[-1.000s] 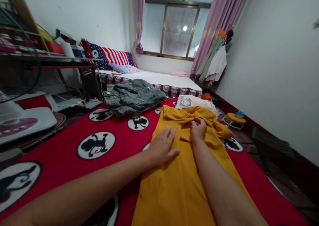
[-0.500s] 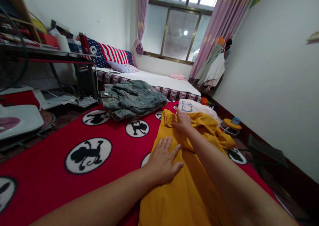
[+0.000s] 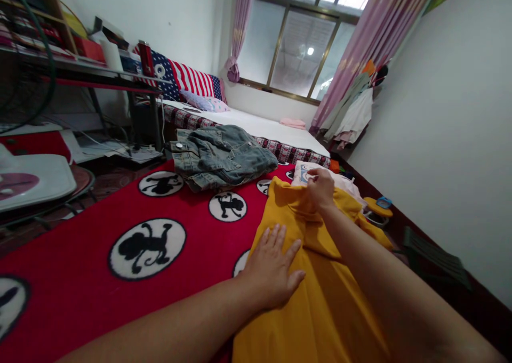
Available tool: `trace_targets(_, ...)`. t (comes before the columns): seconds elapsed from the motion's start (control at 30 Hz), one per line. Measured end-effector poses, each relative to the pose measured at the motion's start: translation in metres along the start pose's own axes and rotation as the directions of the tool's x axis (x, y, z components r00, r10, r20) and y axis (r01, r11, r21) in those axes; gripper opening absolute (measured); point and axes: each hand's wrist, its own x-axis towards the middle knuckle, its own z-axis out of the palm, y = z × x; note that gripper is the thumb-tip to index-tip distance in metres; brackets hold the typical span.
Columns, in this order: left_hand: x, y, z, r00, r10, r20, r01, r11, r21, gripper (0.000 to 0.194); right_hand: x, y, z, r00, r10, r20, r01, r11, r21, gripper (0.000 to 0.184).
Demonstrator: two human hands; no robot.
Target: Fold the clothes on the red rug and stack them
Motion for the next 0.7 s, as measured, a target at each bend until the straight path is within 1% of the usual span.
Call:
trace_targets(0.07,-0.001,0.001,-0.002,1.0,-0.002,0.003,0.002,1.0,-0.008,0.067,0.008,-0.027,0.011,0.986,-0.043,0.161,0.041,0.999,0.018,0.025)
trace_targets(0.1,-0.001,0.001,-0.003,1.0,-0.001,0.005,0.001,1.0,-0.012,0.066,0.01,-0.039,0.017,0.969,-0.028,0.244,0.031,0.999,-0.007,0.024)
trace_targets(0.17,-0.002,0.002,-0.003,1.0,0.005,0.005,-0.005,1.0,-0.021,0.065,0.01,-0.056,0.027,0.926,0.054,0.373,-0.017,0.995,-0.102,0.032)
trace_targets(0.23,-0.003,0.002,-0.004,1.0,0.016,-0.003,-0.016,0.999,-0.031,0.063,0.005,-0.065,0.036,0.894,0.125,0.431,-0.055,0.984,-0.172,0.04)
trace_targets(0.27,-0.003,0.002,-0.004,1.0,0.023,-0.008,-0.023,0.999,-0.036,0.063,0.002,-0.067,0.039,0.886,0.14,0.443,-0.063,0.981,-0.184,0.038)
trace_targets(0.33,-0.004,0.003,-0.004,0.999,0.041,-0.015,-0.042,0.998,-0.044,0.062,-0.001,-0.068,0.043,0.885,0.14,0.444,-0.065,0.981,-0.181,0.027)
trace_targets(0.4,-0.003,0.004,-0.006,0.997,0.067,-0.028,-0.068,0.997,-0.042,0.062,0.001,-0.07,0.044,0.895,0.123,0.43,-0.053,0.984,-0.17,0.019)
trace_targets(0.43,-0.003,0.005,-0.008,0.996,0.081,-0.038,-0.082,0.996,-0.037,0.062,0.004,-0.071,0.044,0.906,0.086,0.415,-0.029,0.989,-0.142,0.02)
trace_targets(0.5,-0.003,0.007,-0.011,0.993,0.107,-0.058,-0.109,0.994,-0.021,0.062,0.013,-0.075,0.044,0.93,-0.051,0.364,0.058,0.998,-0.008,0.022)
trace_targets(0.57,-0.002,0.008,-0.012,0.991,0.118,-0.066,-0.119,0.993,-0.01,0.064,0.02,-0.077,0.048,0.94,-0.177,0.293,0.132,0.977,0.166,0.023)
trace_targets(0.6,-0.001,0.009,-0.012,0.991,0.115,-0.066,-0.116,0.993,-0.008,0.065,0.02,-0.077,0.051,0.942,-0.203,0.268,0.143,0.963,0.228,0.025)
trace_targets(0.63,-0.001,0.008,-0.012,0.992,0.108,-0.062,-0.109,0.994,-0.01,0.066,0.018,-0.076,0.055,0.943,-0.203,0.263,0.132,0.956,0.262,0.026)
trace_targets(0.7,-0.001,0.007,-0.009,0.995,0.085,-0.049,-0.086,0.996,-0.021,0.069,0.008,-0.072,0.066,0.942,-0.175,0.286,0.095,0.957,0.273,0.027)
